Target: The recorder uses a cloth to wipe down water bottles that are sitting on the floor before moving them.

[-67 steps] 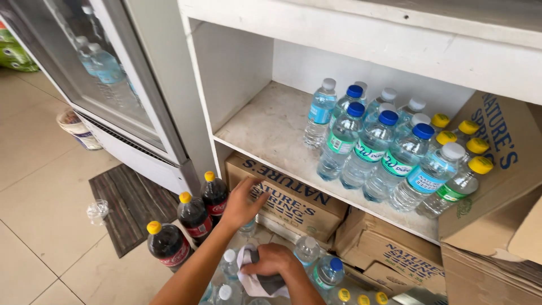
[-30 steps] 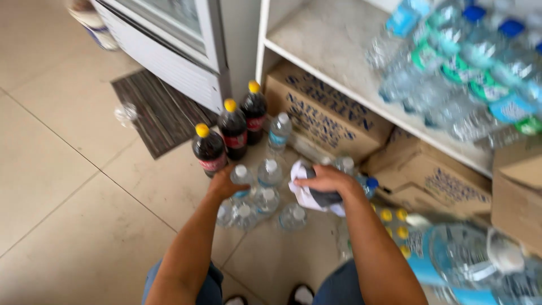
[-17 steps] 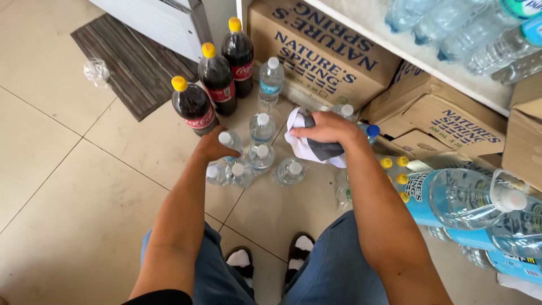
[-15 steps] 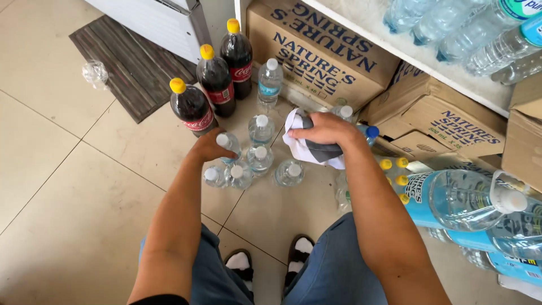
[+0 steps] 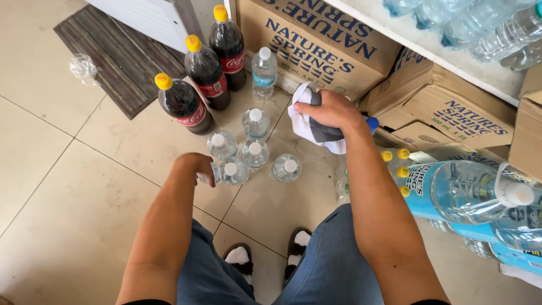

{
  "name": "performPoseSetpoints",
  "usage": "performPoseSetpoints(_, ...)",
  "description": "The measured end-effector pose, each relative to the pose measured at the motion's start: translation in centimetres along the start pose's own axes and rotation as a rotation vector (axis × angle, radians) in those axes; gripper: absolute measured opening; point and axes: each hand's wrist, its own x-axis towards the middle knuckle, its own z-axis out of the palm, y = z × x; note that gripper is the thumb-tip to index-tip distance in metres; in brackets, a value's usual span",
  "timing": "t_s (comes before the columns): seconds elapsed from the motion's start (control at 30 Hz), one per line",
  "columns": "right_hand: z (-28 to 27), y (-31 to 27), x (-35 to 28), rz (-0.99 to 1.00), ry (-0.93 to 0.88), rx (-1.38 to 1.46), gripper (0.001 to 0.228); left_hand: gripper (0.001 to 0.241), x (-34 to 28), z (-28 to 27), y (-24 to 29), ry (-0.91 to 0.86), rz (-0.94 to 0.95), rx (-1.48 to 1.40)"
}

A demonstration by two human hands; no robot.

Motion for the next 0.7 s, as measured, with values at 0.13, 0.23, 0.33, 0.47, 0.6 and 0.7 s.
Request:
performPoseSetpoints(0.13,-0.3,-1.2,-1.2,0.005,0.018,0.035,0.08,0.102,0.2,-0.7,-0.2,0.042,0.038,-0.077)
performPoseSetpoints(0.23,-0.5,-1.1,-1.2,0.0,0.008,0.018,0.089,0.092,-4.7,-2.1,-0.5,0.109,0.029,-0.231)
performPoseSetpoints(0.33,-0.3,0.0,0.1,0.021,0.019,0.032,0.086,0.083,-9.9,-4.2,-0.1,0.101,-0.002,-0.318)
performPoseSetpoints(0.47,0.8,1.9,3.3,0.054,0.172,0.084,0.083,0.07,-17.8,-6.0,0.4,0.284,0.014,-0.432)
performPoseSetpoints(0.6,1.2,1.5,2.9,-0.062,0.516,0.152,0.067,0.064,-24.4,-5.7,0.1,0.652,0.077,-0.405)
performPoseSetpoints(0.7,1.4,1.4,2.9,-0.13,0.435,0.29,0.065,0.057,-28.4,-4.8,0.0,0.833,0.359,-0.61)
